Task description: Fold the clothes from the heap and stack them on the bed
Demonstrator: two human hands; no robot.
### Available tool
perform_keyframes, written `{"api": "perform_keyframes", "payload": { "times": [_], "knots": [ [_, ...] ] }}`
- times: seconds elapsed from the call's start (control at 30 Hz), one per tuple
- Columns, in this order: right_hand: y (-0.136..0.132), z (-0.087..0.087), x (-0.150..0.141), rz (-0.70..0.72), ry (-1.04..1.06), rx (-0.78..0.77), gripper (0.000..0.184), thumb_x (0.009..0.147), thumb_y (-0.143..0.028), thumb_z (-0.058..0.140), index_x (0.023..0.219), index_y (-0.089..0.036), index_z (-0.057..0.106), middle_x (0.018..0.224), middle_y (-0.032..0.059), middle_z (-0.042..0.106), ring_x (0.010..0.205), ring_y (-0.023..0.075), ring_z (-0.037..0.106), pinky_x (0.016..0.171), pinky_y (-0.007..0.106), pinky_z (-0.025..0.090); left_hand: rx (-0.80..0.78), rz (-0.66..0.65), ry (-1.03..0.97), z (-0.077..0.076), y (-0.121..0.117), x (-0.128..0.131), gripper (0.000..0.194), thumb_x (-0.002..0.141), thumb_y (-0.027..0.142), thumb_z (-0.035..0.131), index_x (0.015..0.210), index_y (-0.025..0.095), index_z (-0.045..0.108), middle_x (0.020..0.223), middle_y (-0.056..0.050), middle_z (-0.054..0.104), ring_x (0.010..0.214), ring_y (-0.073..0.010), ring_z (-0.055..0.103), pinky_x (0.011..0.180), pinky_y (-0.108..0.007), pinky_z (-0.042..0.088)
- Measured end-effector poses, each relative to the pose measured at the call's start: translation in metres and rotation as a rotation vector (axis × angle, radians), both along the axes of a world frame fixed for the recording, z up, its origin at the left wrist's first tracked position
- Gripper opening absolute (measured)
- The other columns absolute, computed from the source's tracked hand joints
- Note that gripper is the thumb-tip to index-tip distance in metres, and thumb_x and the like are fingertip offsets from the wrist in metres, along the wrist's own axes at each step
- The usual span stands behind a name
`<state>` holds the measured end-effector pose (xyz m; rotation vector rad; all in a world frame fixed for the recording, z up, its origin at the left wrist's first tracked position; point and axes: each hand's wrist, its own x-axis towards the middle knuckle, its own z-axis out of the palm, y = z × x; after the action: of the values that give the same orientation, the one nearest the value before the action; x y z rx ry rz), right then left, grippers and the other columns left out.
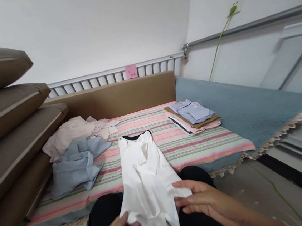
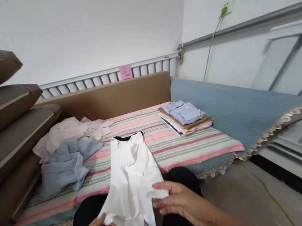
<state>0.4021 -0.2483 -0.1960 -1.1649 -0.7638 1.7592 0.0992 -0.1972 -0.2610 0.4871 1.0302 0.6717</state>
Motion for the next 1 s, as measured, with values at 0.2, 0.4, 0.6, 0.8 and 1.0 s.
{"api": "perform_keyframes", "payload": {
  "times": [0.2,0.4,0.6,0.8,1.0],
  "knots": [
    [0.107,0.036,0.016,0.067,0.095,0.16,0.049,0.062,-0.014,0.075,0.109,-0.013,0.06,0.116,0.0139,0.063,0.103,0.0211,0.063,0.087,0.033,0.049,0.103,0.209,-0.04,0.064,0.092,0.034,0.017,0.079,0.029,0.059,0.082,0.013,0.063,0.085,-0.011,0.069,0.072,-0.0176,0.065,0.07,-0.031,0.053],
    [0.257,0.023,0.025,-0.031,-0.176,0.128,0.022,0.081,-0.023,0.061,0.096,-0.006,0.059,0.076,0.005,0.068,0.064,0.009,0.064,0.064,0.022,0.051,0.188,0.244,0.001,0.068,0.237,0.068,0.017,0.086,0.022,0.048,0.092,0.01,0.058,0.089,-0.011,0.067,0.079,-0.0178,0.066,0.074,-0.032,0.054],
    [0.367,-0.03,0.022,-0.108,-0.733,-0.164,0.027,0.091,-0.028,0.045,0.105,-0.006,0.052,0.05,-0.0036,0.056,0.041,0.0044,0.051,0.056,0.021,0.045,0.084,0.305,0.111,0.013,0.34,0.094,0.022,0.087,0.017,0.045,0.101,0.003,0.054,0.105,-0.019,0.063,0.093,-0.022,0.063,0.073,-0.033,0.054],
    [0.4,-0.055,0.038,-0.048,-0.918,-0.191,0.035,0.086,-0.037,0.053,0.104,-0.007,0.058,0.052,0.0047,0.062,0.049,0.014,0.057,0.054,0.026,0.045,0.112,0.259,0.051,-0.008,0.356,0.091,0.019,0.086,0.02,0.047,0.089,0.006,0.059,0.088,-0.015,0.067,0.083,-0.0208,0.066,0.073,-0.034,0.054],
    [0.367,-0.06,0.031,-0.15,-1.134,0.07,0.038,0.088,-0.033,0.046,0.124,-0.021,0.05,0.095,0.0076,0.069,0.073,0.0168,0.064,0.068,0.029,0.047,0.405,0.311,0.027,-0.007,0.34,0.076,0.024,0.076,0.031,0.062,0.096,0.017,0.061,0.099,-0.009,0.067,0.084,-0.0184,0.066,0.072,-0.031,0.054]
  ]
}}
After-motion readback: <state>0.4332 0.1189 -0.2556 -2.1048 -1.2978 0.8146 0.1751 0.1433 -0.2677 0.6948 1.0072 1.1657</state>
